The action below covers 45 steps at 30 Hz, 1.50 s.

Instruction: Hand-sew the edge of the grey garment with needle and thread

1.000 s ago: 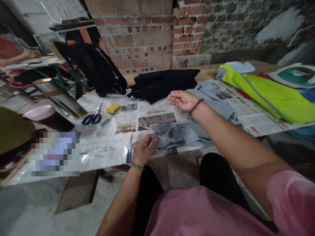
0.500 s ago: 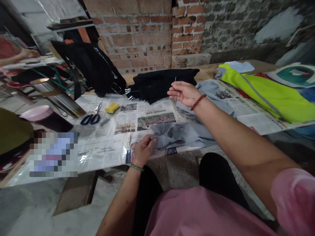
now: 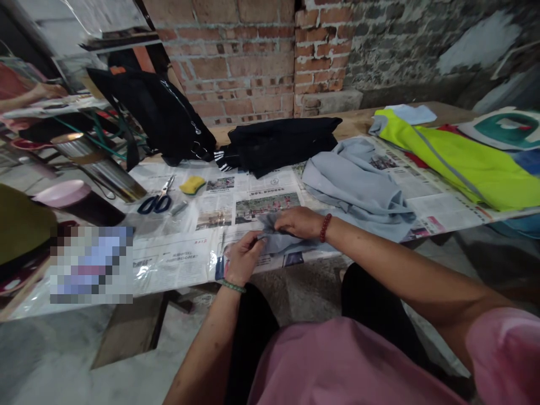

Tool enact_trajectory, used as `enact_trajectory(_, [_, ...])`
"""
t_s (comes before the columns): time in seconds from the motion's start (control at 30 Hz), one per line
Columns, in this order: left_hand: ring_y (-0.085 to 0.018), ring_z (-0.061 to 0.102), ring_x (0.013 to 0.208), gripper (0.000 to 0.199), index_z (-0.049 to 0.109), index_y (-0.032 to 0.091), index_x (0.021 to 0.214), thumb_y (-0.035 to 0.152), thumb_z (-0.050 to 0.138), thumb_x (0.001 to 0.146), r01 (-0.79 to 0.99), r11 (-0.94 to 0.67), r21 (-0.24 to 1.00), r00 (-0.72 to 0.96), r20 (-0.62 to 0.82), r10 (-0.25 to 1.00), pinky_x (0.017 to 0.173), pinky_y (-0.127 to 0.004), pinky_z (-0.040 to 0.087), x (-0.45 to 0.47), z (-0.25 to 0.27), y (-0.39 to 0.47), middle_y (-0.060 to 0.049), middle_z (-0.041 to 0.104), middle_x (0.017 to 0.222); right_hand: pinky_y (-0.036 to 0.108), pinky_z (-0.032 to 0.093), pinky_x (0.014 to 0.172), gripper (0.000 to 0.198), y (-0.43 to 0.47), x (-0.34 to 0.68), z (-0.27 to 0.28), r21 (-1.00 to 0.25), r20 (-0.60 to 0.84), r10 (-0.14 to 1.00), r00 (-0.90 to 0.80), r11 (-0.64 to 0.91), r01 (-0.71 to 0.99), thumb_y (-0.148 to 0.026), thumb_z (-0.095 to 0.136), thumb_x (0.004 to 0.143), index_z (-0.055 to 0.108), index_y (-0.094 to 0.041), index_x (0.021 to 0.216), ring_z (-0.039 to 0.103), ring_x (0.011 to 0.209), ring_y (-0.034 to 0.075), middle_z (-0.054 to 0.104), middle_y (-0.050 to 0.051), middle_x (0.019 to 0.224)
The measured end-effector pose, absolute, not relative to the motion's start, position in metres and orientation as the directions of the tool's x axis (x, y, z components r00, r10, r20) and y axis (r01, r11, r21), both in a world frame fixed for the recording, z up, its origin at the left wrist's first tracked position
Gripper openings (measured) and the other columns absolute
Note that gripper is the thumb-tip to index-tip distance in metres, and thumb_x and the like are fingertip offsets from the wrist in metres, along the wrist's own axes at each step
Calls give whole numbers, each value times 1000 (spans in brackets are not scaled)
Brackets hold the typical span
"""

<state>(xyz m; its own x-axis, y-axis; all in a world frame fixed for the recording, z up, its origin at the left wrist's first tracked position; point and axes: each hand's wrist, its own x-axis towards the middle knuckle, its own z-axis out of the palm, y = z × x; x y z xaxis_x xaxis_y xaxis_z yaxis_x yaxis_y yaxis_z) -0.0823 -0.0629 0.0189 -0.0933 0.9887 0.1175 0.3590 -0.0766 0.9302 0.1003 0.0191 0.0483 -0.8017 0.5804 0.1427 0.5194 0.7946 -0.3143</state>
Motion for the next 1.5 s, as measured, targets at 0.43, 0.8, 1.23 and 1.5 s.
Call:
enact_trajectory(0.43, [-14, 57, 73, 20, 64, 18, 85, 32, 58, 72, 287, -100, 953, -9, 108, 994, 67, -24, 46, -87, 9, -59, -1, 65, 79, 22, 39, 67, 24, 16, 92, 39, -439, 214, 516, -829, 809, 390, -11, 48, 80, 68, -18, 92, 57, 73, 13, 64, 4, 80])
enact_trajectory(0.8, [-14, 57, 69, 19, 65, 18, 82, 32, 59, 71, 310, -97, 946, -17, 108, 994, 65, -25, 46, -84, 13, -60, 0, 65, 74, 22, 40, 67, 26, 13, 88, 47, -422, 278, 467, -839, 844, 330, -8, 45, 80, 68, -18, 85, 56, 72, 12, 63, 3, 78])
enact_trajectory(1.23, [-16, 60, 74, 19, 66, 18, 82, 32, 58, 72, 362, -169, 917, 7, 178, 984, 71, -27, 47, -86, 10, -59, -2, 68, 79, 27, 43, 74, 25, 2, 80, 55, -499, 198, 516, -834, 785, 367, -6, 50, 75, 63, -13, 96, 59, 81, 16, 65, 8, 87])
enact_trajectory(1.5, [-15, 58, 72, 19, 66, 19, 83, 33, 59, 72, 312, -117, 943, -34, 135, 990, 67, -25, 46, -84, 12, -60, 0, 66, 76, 28, 43, 79, 62, -2, 87, 50, -600, 258, 586, -768, 720, 348, 1, 38, 72, 34, -19, 131, 57, 94, 16, 61, 6, 107])
